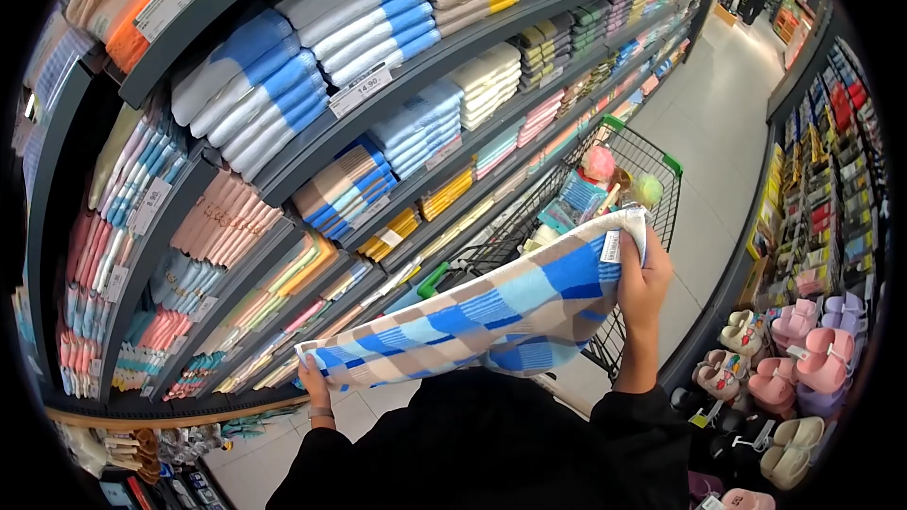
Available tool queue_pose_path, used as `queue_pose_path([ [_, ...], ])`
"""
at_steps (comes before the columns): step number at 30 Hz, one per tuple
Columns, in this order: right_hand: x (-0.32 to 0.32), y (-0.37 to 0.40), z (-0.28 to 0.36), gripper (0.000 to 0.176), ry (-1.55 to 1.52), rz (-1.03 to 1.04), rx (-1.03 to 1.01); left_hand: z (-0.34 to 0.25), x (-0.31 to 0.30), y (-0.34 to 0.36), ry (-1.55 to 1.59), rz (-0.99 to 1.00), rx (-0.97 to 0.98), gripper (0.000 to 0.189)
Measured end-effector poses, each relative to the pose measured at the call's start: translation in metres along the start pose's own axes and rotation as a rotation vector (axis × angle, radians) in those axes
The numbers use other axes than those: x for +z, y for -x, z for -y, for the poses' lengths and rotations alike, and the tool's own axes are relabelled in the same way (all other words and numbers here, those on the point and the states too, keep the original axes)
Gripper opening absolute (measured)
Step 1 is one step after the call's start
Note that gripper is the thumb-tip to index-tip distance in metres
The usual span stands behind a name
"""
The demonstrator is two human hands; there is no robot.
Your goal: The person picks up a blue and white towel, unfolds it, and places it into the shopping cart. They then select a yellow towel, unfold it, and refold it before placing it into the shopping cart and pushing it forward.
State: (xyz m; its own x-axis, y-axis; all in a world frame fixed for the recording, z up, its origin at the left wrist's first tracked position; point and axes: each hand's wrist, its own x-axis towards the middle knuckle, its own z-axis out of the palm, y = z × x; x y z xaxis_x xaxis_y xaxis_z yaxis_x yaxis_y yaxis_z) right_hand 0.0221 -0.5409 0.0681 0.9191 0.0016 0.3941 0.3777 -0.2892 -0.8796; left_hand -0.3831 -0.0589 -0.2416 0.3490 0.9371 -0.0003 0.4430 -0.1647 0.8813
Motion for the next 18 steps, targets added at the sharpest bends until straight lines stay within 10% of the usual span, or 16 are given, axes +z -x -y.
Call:
queue_pose_path([
  [18, -0.005, -0.011, -0.01, 0.024, 0.022, 0.035, 0.025, -0.031, -0.012, -0.023, 0.633, -0.095, -0.304, 0.033],
])
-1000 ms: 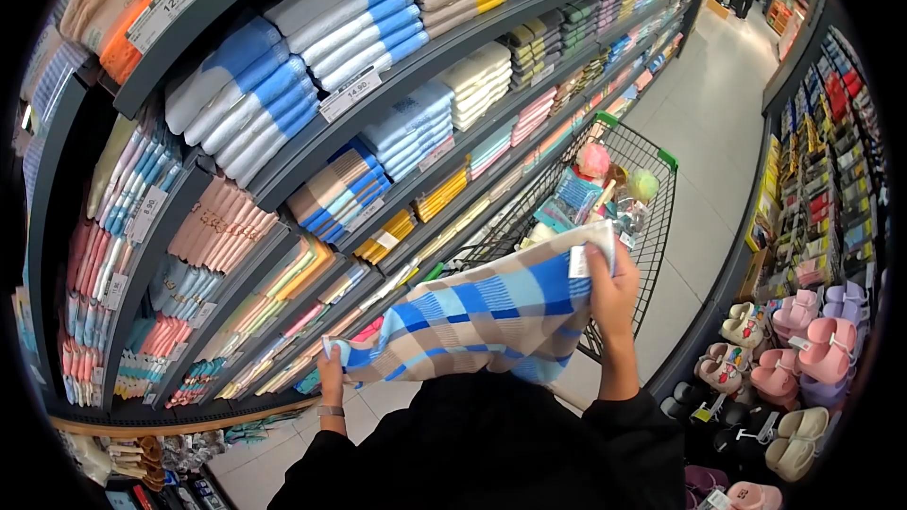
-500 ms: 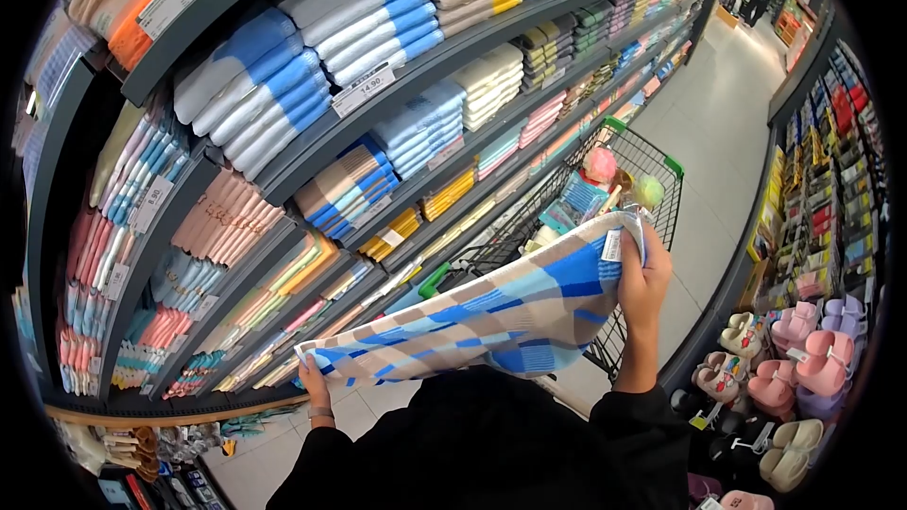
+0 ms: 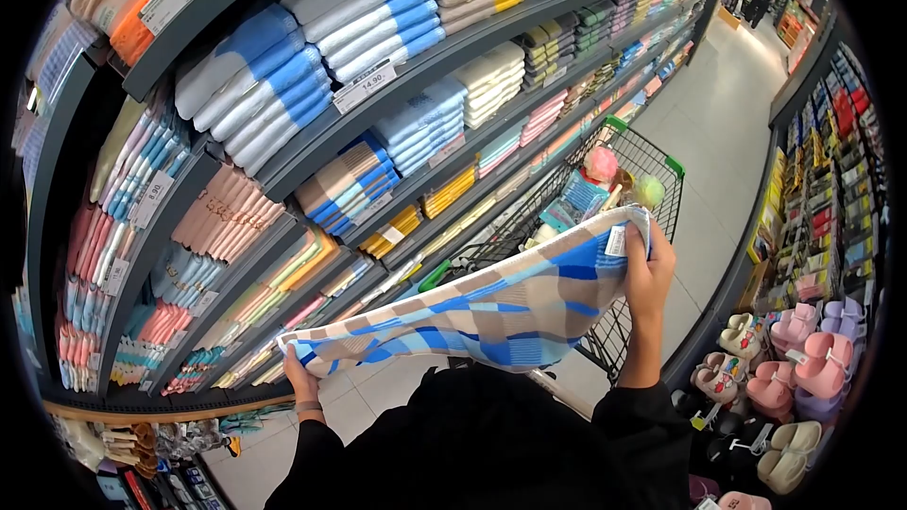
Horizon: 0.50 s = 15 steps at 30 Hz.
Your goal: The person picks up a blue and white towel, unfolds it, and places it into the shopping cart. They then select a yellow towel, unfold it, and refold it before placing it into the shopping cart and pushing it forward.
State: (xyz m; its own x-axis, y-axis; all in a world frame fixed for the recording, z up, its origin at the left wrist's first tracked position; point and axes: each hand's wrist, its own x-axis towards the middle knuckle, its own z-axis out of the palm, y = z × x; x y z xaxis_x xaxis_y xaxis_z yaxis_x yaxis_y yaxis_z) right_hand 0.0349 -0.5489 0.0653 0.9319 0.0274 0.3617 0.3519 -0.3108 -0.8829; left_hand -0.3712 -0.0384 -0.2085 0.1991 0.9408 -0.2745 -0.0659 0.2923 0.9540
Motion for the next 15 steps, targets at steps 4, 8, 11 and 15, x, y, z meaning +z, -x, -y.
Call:
queue_pose_path([
  [4, 0.002, -0.003, -0.025, 0.024, -0.156, 0.039, 0.149, -0.038, 0.025, 0.014, 0.09, 0.094, -0.139, 0.033],
  [8, 0.013, 0.001, -0.043, 0.023, -0.217, 0.156, 0.317, -0.083, 0.059, 0.041, 0.166, 0.181, -0.309, 0.035],
  [11, 0.024, 0.011, -0.056, 0.024, -0.128, 0.304, 0.273, -0.118, 0.089, 0.062, 0.213, 0.246, -0.296, 0.038],
  [15, 0.037, 0.015, -0.022, 0.024, -0.361, 0.347, 0.393, -0.168, 0.138, 0.103, 0.19, 0.27, -0.141, 0.038],
])
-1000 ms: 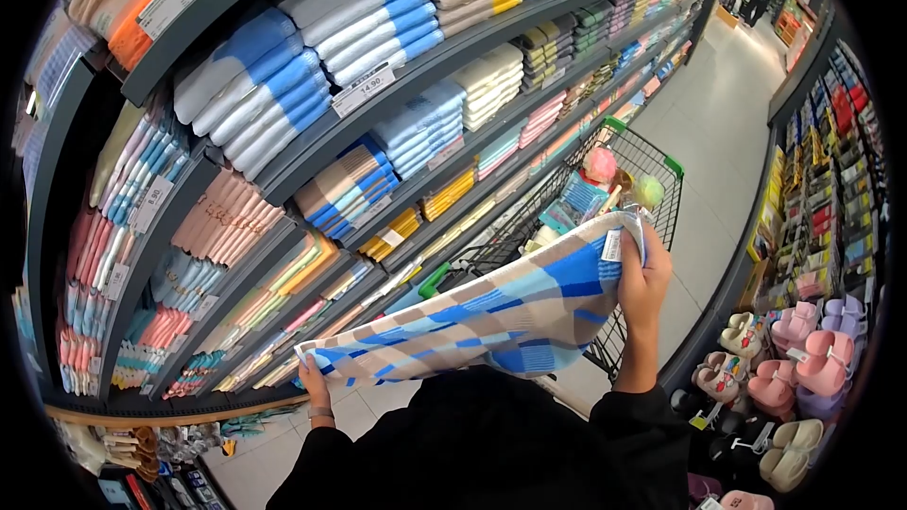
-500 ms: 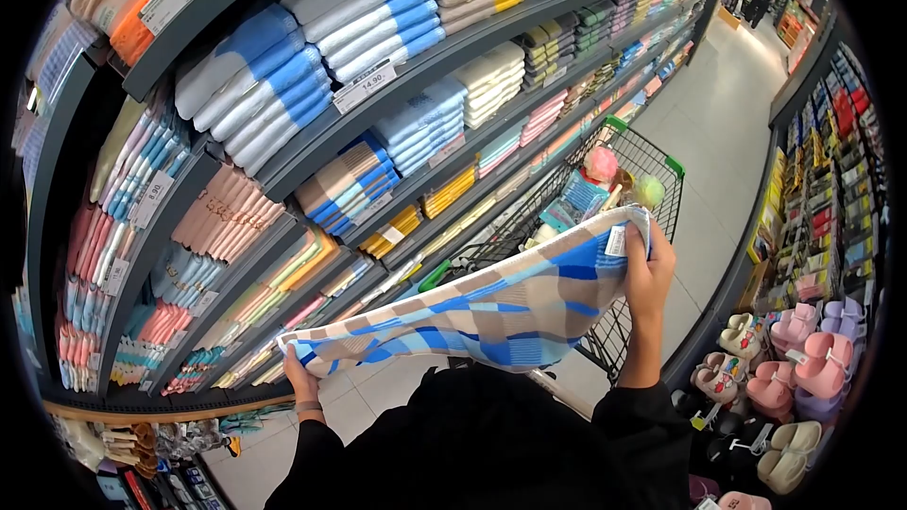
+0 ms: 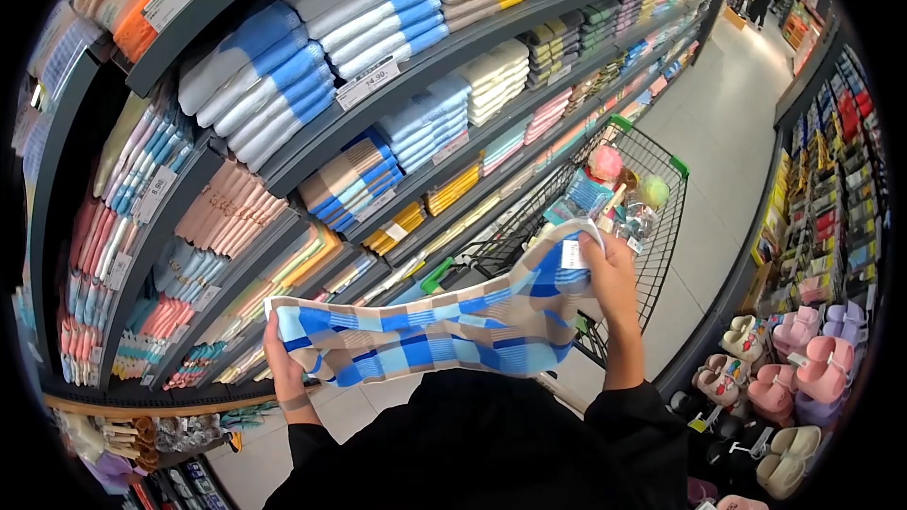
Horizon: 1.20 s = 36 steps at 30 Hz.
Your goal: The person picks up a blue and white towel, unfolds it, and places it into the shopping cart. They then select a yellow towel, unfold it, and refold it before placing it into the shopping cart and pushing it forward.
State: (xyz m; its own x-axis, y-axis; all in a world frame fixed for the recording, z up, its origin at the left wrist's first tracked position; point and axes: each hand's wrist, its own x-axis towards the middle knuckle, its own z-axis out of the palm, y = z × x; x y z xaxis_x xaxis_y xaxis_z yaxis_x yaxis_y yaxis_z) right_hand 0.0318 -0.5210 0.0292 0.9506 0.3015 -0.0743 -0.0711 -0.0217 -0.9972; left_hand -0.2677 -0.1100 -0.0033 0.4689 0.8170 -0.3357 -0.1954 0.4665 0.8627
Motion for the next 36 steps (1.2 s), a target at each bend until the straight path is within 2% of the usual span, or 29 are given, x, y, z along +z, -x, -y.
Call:
queue_pose_path([
  [2, 0.025, 0.009, -0.002, 0.025, -0.104, -0.005, 0.037, -0.008, 0.05, 0.033, -0.106, 0.0, 0.143, 0.036],
  [5, 0.084, 0.034, -0.01, 0.026, 0.028, 0.138, 0.031, 0.011, 0.095, 0.057, -0.404, 0.023, 0.355, 0.033],
  [6, 0.102, 0.043, -0.016, 0.028, 0.026, 0.234, 0.038, 0.016, 0.112, 0.07, -0.467, 0.109, 0.322, 0.031],
  [7, 0.113, 0.048, -0.024, 0.029, 0.124, 0.374, 0.065, 0.034, 0.114, 0.067, -0.654, 0.17, 0.438, 0.029],
  [9, 0.139, 0.066, -0.026, 0.029, 0.077, 0.422, 0.042, 0.045, 0.15, 0.09, -0.701, 0.299, 0.518, 0.025],
  [10, 0.145, 0.073, -0.014, 0.029, 0.137, 0.422, 0.018, 0.059, 0.151, 0.088, -0.855, 0.332, 0.658, 0.022],
  [12, 0.153, 0.077, -0.024, 0.027, 0.13, 0.435, -0.099, 0.076, 0.16, 0.102, -0.949, 0.401, 0.713, 0.016],
  [18, 0.153, 0.078, -0.044, 0.033, -0.083, 0.386, -0.025, 0.091, 0.16, 0.102, -1.055, 0.404, 0.801, 0.018],
  [21, 0.152, 0.08, -0.038, 0.033, -0.215, 0.36, 0.115, 0.096, 0.158, 0.106, -1.045, 0.434, 0.881, 0.02],
  [27, 0.154, 0.081, -0.039, 0.035, -0.206, 0.331, 0.063, 0.095, 0.156, 0.107, -1.049, 0.512, 0.918, 0.025],
  [30, 0.151, 0.08, -0.038, 0.034, -0.259, 0.369, 0.248, 0.093, 0.155, 0.108, -1.022, 0.499, 0.952, 0.027],
  [33, 0.157, 0.081, -0.048, 0.033, -0.223, 0.367, 0.087, 0.097, 0.152, 0.109, -1.009, 0.531, 0.924, 0.026],
  [36, 0.16, 0.083, -0.04, 0.031, -0.209, 0.334, 0.07, 0.099, 0.147, 0.106, -0.937, 0.495, 0.994, 0.025],
])
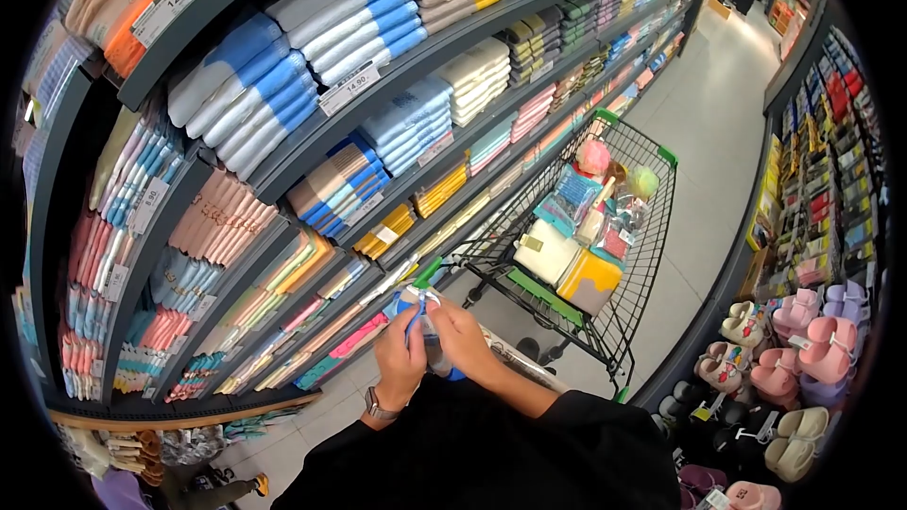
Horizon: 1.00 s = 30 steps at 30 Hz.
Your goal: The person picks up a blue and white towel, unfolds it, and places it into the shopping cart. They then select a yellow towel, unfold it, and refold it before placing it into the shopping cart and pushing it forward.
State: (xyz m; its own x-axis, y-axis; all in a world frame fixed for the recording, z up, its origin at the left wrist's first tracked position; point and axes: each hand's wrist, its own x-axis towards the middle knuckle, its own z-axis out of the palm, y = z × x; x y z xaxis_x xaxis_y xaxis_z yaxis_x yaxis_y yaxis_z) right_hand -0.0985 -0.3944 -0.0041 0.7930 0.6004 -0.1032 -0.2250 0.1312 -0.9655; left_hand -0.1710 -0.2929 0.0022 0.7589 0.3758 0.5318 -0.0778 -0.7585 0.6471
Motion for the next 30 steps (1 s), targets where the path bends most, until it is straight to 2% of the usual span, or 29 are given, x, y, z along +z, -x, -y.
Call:
queue_pose_path([
  [3, 0.001, 0.002, -0.004, 0.03, 0.072, 0.002, 0.09, 0.002, -0.003, 0.004, -0.023, 0.057, -0.036, 0.024],
  [6, 0.009, 0.008, 0.004, 0.029, 0.002, 0.005, 0.021, 0.001, -0.005, 0.003, -0.011, 0.058, -0.054, 0.025],
  [11, 0.012, 0.01, -0.006, 0.029, -0.068, 0.03, 0.112, -0.001, -0.007, 0.006, -0.019, 0.133, -0.049, 0.031],
  [12, 0.014, 0.01, -0.005, 0.029, -0.07, 0.023, 0.113, -0.003, -0.007, 0.007, -0.028, 0.153, -0.039, 0.032],
  [15, 0.011, 0.008, -0.01, 0.028, -0.233, -0.02, 0.282, -0.001, -0.003, 0.013, 0.05, 0.2, -0.028, 0.043],
  [17, 0.013, 0.004, -0.019, 0.027, -0.336, -0.097, 0.281, -0.006, -0.009, 0.014, 0.104, 0.283, -0.095, 0.048],
  [19, 0.012, 0.003, -0.018, 0.027, -0.345, -0.13, 0.286, -0.002, -0.011, 0.021, 0.145, 0.313, -0.062, 0.047],
  [24, 0.017, -0.001, -0.006, 0.029, -0.362, -0.166, 0.185, 0.008, -0.023, 0.045, 0.254, 0.437, -0.044, 0.043],
  [25, 0.016, -0.002, -0.002, 0.029, -0.338, -0.182, 0.157, 0.008, -0.028, 0.046, 0.423, 0.498, -0.172, 0.032],
  [28, 0.012, 0.001, 0.029, 0.027, -0.16, -0.199, 0.013, 0.06, -0.048, 0.067, 0.453, 0.485, -0.123, 0.022],
  [29, 0.012, 0.005, 0.031, 0.026, -0.097, -0.206, -0.023, 0.069, -0.057, 0.067, 0.485, 0.366, -0.303, 0.016],
  [30, 0.011, 0.008, 0.033, 0.026, -0.034, -0.21, -0.06, 0.079, -0.069, 0.057, 0.492, 0.307, -0.387, 0.019],
])
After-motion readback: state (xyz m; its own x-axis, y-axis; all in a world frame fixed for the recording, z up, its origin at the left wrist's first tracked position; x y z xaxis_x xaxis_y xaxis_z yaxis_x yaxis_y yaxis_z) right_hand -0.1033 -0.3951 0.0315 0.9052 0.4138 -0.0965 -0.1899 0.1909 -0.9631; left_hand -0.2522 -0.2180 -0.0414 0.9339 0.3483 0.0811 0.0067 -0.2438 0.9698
